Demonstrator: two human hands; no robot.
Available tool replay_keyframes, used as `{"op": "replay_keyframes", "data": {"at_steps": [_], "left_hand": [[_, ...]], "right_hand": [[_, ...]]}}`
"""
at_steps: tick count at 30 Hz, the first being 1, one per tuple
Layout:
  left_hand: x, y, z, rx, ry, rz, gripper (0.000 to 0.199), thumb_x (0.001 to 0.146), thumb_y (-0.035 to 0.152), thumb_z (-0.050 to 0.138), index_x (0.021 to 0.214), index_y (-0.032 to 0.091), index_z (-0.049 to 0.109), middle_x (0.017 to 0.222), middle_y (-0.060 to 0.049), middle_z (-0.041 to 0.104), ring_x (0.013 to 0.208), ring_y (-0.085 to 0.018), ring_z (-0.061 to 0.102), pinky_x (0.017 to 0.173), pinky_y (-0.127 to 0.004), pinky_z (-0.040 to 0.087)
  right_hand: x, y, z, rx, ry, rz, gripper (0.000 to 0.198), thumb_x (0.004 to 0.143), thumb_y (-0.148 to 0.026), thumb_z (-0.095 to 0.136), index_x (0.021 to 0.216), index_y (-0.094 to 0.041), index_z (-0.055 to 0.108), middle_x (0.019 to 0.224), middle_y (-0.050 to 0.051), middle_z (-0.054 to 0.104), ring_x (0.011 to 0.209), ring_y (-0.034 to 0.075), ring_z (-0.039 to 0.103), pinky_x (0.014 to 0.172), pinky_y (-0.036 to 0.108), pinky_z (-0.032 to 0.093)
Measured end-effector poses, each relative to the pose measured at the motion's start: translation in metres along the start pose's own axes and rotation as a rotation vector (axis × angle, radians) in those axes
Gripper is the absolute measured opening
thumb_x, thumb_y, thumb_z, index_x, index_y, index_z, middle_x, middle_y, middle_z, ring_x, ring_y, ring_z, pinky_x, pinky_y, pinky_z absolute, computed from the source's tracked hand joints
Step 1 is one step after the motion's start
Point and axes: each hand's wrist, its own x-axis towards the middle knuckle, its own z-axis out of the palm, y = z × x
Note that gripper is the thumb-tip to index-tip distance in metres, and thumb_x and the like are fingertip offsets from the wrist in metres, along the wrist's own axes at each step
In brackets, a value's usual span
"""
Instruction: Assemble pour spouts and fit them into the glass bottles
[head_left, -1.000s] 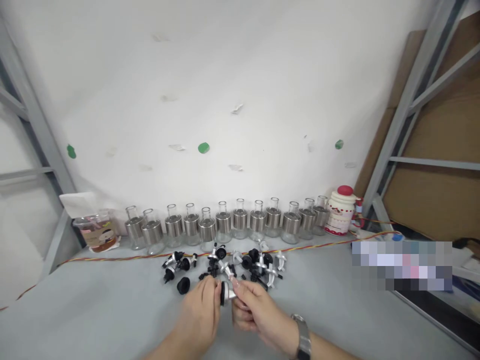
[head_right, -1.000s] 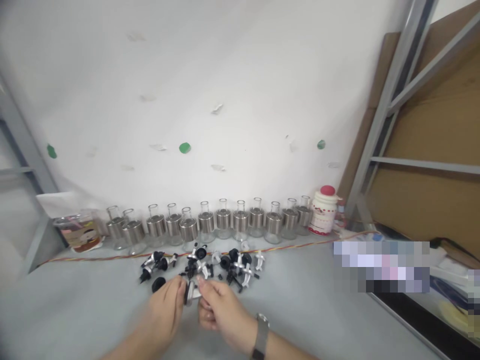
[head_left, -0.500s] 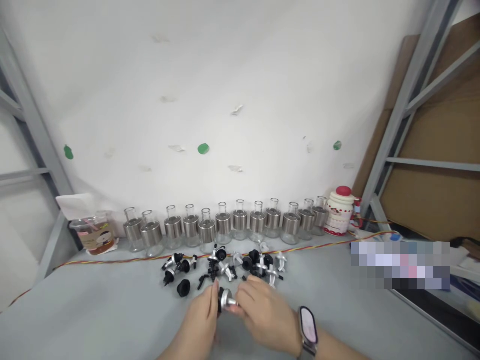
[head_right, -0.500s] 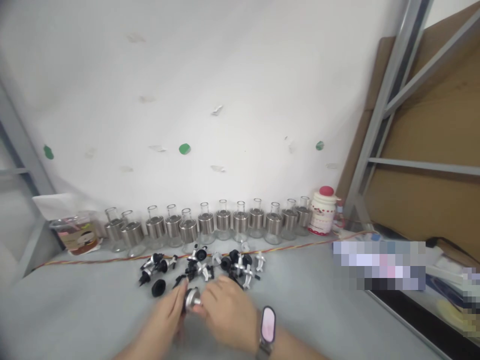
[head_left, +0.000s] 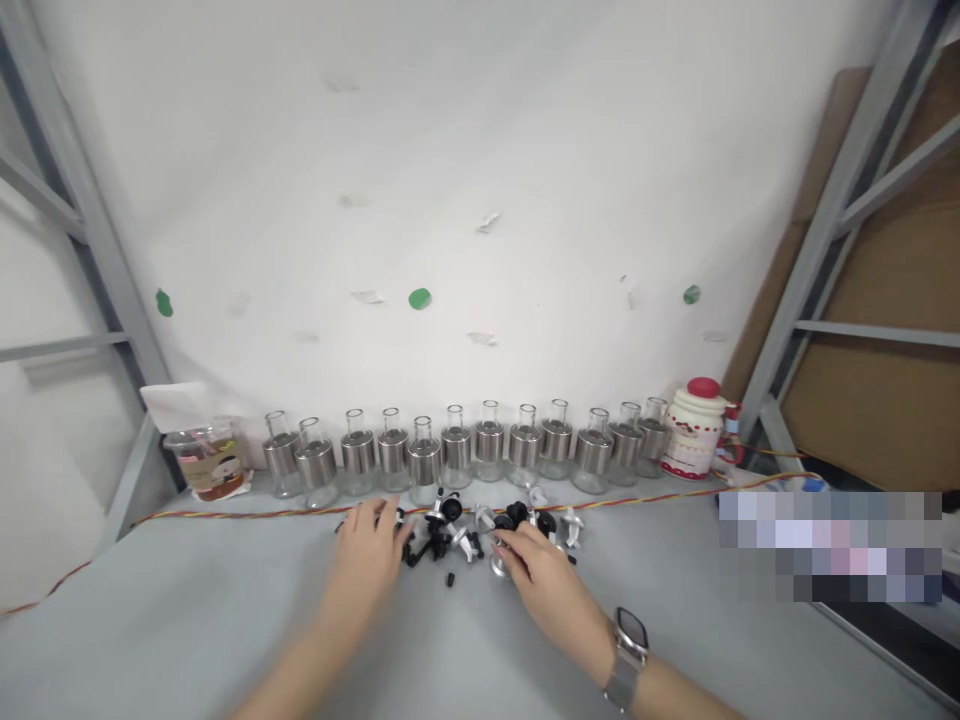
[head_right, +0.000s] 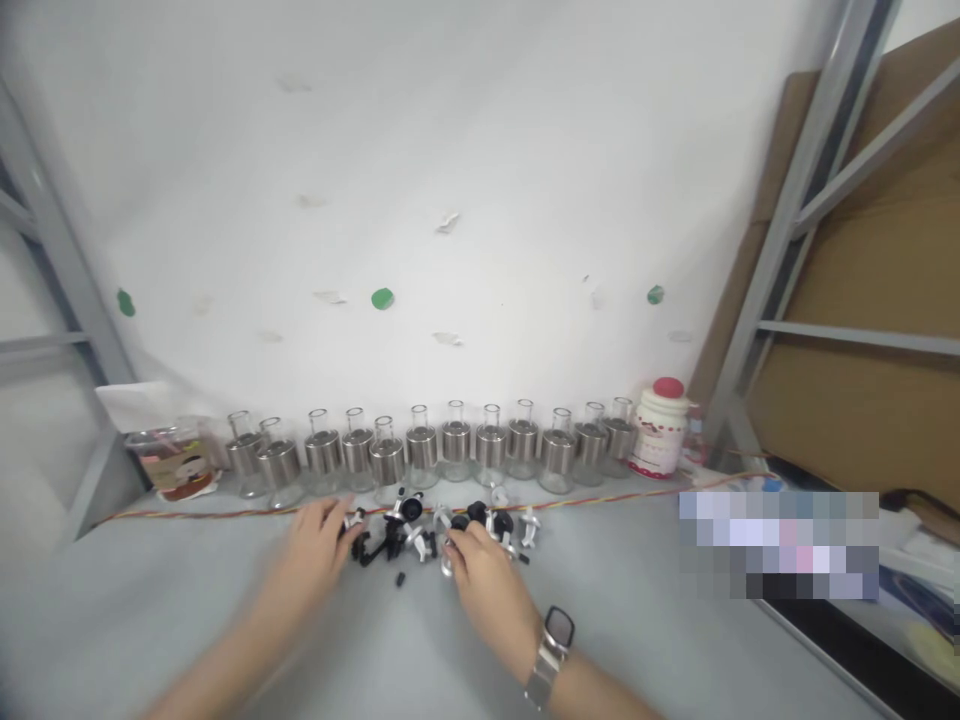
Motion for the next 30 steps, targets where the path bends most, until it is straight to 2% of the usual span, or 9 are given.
{"op": "replay_keyframes", "data": {"at_steps": [3, 6, 9, 17, 19, 22, 25, 27, 30], "left_hand": [[0.003, -0.014, -0.016, 0.286, -0.182, -0.187, 0.029, 0.085, 0.029, 0.036, 0.094, 0.010, 0.056, 0.086, -0.015, 0.055, 0.082, -0.031, 0.054, 0.064, -0.039, 0.042], [0.002, -0.025, -0.020, 0.331, -0.303, -0.226, 0.031, 0.083, 0.034, 0.042, 0.086, 0.007, 0.058, 0.078, -0.015, 0.055, 0.076, -0.031, 0.056, 0.058, -0.036, 0.043], [0.000, -0.029, -0.014, 0.291, -0.373, -0.217, 0.027, 0.079, 0.031, 0.050, 0.088, 0.006, 0.058, 0.080, -0.016, 0.057, 0.079, -0.030, 0.057, 0.061, -0.034, 0.044], [0.007, -0.021, -0.019, 0.197, -0.338, -0.184, 0.027, 0.085, 0.028, 0.037, 0.094, 0.010, 0.054, 0.086, -0.013, 0.055, 0.081, -0.026, 0.056, 0.066, -0.034, 0.044], [0.009, -0.013, -0.025, 0.072, -0.263, -0.212, 0.031, 0.087, 0.034, 0.032, 0.099, 0.013, 0.051, 0.090, -0.012, 0.053, 0.078, -0.023, 0.057, 0.066, -0.034, 0.045], [0.005, 0.005, -0.029, -0.448, -0.189, -0.233, 0.030, 0.083, 0.039, 0.039, 0.099, 0.016, 0.051, 0.094, -0.008, 0.053, 0.074, -0.019, 0.058, 0.068, -0.031, 0.047], [-0.008, 0.026, -0.028, -0.965, -0.321, -0.184, 0.036, 0.082, 0.035, 0.044, 0.115, 0.021, 0.043, 0.096, -0.005, 0.055, 0.073, -0.015, 0.058, 0.068, -0.028, 0.048], [-0.017, 0.037, -0.027, -1.118, -0.375, -0.163, 0.044, 0.083, 0.032, 0.042, 0.125, 0.024, 0.033, 0.095, -0.004, 0.055, 0.069, -0.014, 0.058, 0.067, -0.028, 0.049], [-0.026, 0.046, -0.026, -1.130, -0.385, -0.136, 0.036, 0.084, 0.028, 0.041, 0.120, 0.023, 0.041, 0.096, -0.005, 0.056, 0.068, -0.013, 0.058, 0.069, -0.029, 0.048]], "right_hand": [[-0.001, 0.004, 0.005, 0.004, 0.024, 0.012, 0.035, 0.086, -0.022, 0.033, 0.117, -0.019, 0.047, 0.096, 0.007, 0.053, 0.083, 0.018, 0.054, 0.075, 0.029, 0.042], [-0.001, 0.006, 0.007, 0.029, 0.061, 0.021, 0.042, 0.085, -0.021, 0.034, 0.127, -0.021, 0.034, 0.106, 0.008, 0.049, 0.084, 0.018, 0.054, 0.073, 0.029, 0.045], [-0.002, 0.006, 0.006, 0.042, 0.097, 0.001, 0.041, 0.085, -0.020, 0.034, 0.126, -0.023, 0.033, 0.108, 0.008, 0.046, 0.083, 0.017, 0.055, 0.070, 0.029, 0.046], [-0.005, 0.001, 0.004, 0.101, 0.114, -0.087, 0.039, 0.084, -0.016, 0.036, 0.123, -0.023, 0.036, 0.098, 0.006, 0.050, 0.081, 0.018, 0.054, 0.068, 0.030, 0.047], [-0.005, -0.002, 0.002, 0.119, 0.122, -0.113, 0.037, 0.086, -0.018, 0.036, 0.122, -0.023, 0.036, 0.096, 0.006, 0.051, 0.080, 0.017, 0.054, 0.069, 0.029, 0.046], [-0.007, -0.009, -0.002, 0.132, 0.085, -0.176, 0.034, 0.087, -0.022, 0.035, 0.122, -0.023, 0.036, 0.095, 0.005, 0.051, 0.075, 0.015, 0.054, 0.072, 0.029, 0.045], [-0.012, -0.016, -0.006, 0.111, 0.034, -0.229, 0.034, 0.088, -0.024, 0.035, 0.122, -0.023, 0.035, 0.095, 0.005, 0.051, 0.076, 0.015, 0.053, 0.075, 0.030, 0.043], [-0.015, -0.019, -0.007, 0.082, 0.021, -0.259, 0.033, 0.088, -0.025, 0.036, 0.121, -0.023, 0.036, 0.094, 0.005, 0.052, 0.078, 0.015, 0.052, 0.076, 0.031, 0.042], [-0.018, -0.021, -0.008, 0.053, 0.040, -0.291, 0.024, 0.088, -0.026, 0.035, 0.111, -0.021, 0.043, 0.090, 0.005, 0.053, 0.081, 0.017, 0.050, 0.076, 0.031, 0.041]]}}
